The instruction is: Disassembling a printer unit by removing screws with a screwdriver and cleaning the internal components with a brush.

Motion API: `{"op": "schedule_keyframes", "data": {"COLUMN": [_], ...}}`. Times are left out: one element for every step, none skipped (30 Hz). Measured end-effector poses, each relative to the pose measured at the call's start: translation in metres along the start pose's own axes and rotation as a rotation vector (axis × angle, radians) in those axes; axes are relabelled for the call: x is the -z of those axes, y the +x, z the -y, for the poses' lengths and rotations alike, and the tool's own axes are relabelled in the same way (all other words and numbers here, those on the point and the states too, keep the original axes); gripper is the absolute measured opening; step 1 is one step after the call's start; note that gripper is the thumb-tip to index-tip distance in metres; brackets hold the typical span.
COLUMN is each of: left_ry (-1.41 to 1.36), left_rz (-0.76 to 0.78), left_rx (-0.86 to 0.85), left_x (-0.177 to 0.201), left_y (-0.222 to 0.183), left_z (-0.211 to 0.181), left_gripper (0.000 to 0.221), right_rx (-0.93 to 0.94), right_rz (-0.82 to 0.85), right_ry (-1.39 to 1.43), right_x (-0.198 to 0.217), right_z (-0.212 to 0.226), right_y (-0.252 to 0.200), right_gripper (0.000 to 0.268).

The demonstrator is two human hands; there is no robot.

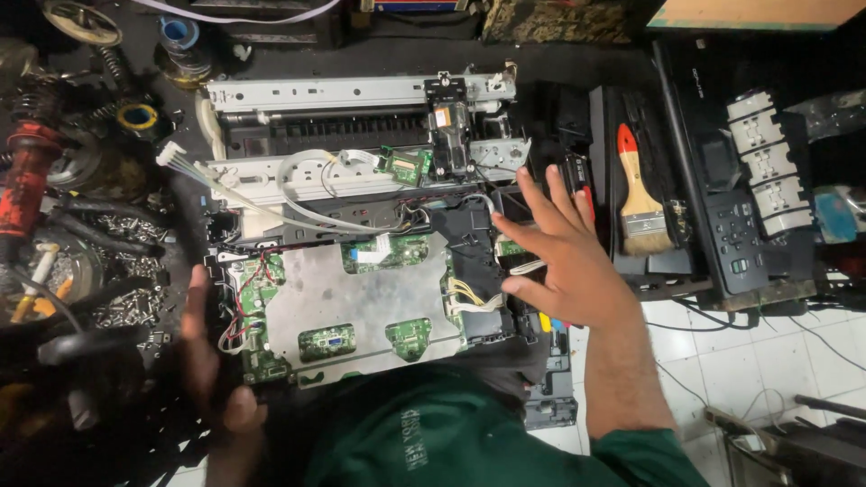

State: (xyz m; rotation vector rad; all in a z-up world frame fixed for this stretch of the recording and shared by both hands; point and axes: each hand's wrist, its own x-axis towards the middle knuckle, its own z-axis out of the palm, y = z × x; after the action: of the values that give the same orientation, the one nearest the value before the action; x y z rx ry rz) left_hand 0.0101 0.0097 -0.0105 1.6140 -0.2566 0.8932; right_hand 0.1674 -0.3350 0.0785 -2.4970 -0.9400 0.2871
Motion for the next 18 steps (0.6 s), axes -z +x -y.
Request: {"op": "schedule_keyframes", "data": {"left_ry": [0.033, 0.065, 0.062, 0.015, -0.031, -0.028, 0.062, 0.151, 0.154, 0.122, 0.091, 0.091, 0.135, 0.182, 0.184, 0.139, 0.094, 0.095], "left_rz": [0.009, 0.017, 0.019, 0.013, 0.007, 0.003, 0.027, 0.053, 0.052, 0.051, 0.051, 0.053, 0.014, -0.028, -0.028, -0.041, -0.054, -0.052], "left_rx": [-0.038, -0.077, -0.078, -0.079, -0.08, -0.082, -0.067, -0.051, -0.053, -0.026, 0.001, -0.002, 0.003, 0.01, 0.007, 0.058, 0.109, 0.109], "left_x": [0.0, 0.001, 0.001, 0.002, 0.002, 0.005, 0.007, 0.01, 0.009, 0.008, 0.007, 0.006, 0.005, 0.005, 0.002, 0.0, -0.003, -0.002], "left_y": [0.001, 0.001, 0.0, -0.001, -0.003, -0.003, -0.004, -0.004, -0.004, -0.004, -0.003, -0.004, -0.005, -0.007, -0.002, 0.001, 0.004, 0.002], "left_z": [0.001, 0.001, 0.005, 0.008, 0.011, 0.007, 0.004, 0.0, -0.002, -0.004, -0.006, -0.004, -0.001, 0.001, -0.003, -0.008, -0.013, -0.008], "left_gripper": [0.065, 0.064, 0.064, 0.066, 0.069, 0.069, 0.068, 0.068, 0.068, 0.067, 0.066, 0.066, 0.071, 0.079, 0.079, 0.084, 0.089, 0.089], "right_rx": [-0.03, -0.06, -0.062, -0.065, -0.068, -0.063, -0.071, -0.081, -0.078, -0.072, -0.066, -0.066, -0.062, -0.055, -0.053, -0.054, -0.055, -0.056], "right_rz": [0.022, 0.043, 0.041, 0.057, 0.072, 0.073, 0.061, 0.047, 0.046, 0.042, 0.039, 0.035, 0.037, 0.04, 0.039, 0.048, 0.057, 0.056], "right_ry": [-0.063, -0.127, -0.128, -0.099, -0.07, -0.072, -0.065, -0.057, -0.057, -0.052, -0.047, -0.047, -0.059, -0.07, -0.07, -0.079, -0.087, -0.086], "right_x": [0.003, 0.006, 0.006, 0.008, 0.009, 0.01, 0.01, 0.01, 0.01, 0.009, 0.009, 0.01, 0.01, 0.01, 0.011, 0.011, 0.012, 0.011], "right_z": [0.005, 0.009, 0.008, 0.006, 0.004, 0.004, 0.004, 0.003, 0.005, 0.006, 0.007, 0.008, 0.008, 0.009, 0.01, 0.011, 0.012, 0.012], "right_y": [0.001, 0.003, 0.003, 0.006, 0.008, 0.009, 0.011, 0.013, 0.015, 0.016, 0.017, 0.017, 0.017, 0.018, 0.018, 0.017, 0.016, 0.016], "right_gripper": [0.069, 0.07, 0.07, 0.069, 0.068, 0.068, 0.065, 0.063, 0.063, 0.061, 0.059, 0.059, 0.059, 0.059, 0.059, 0.063, 0.066, 0.066]}}
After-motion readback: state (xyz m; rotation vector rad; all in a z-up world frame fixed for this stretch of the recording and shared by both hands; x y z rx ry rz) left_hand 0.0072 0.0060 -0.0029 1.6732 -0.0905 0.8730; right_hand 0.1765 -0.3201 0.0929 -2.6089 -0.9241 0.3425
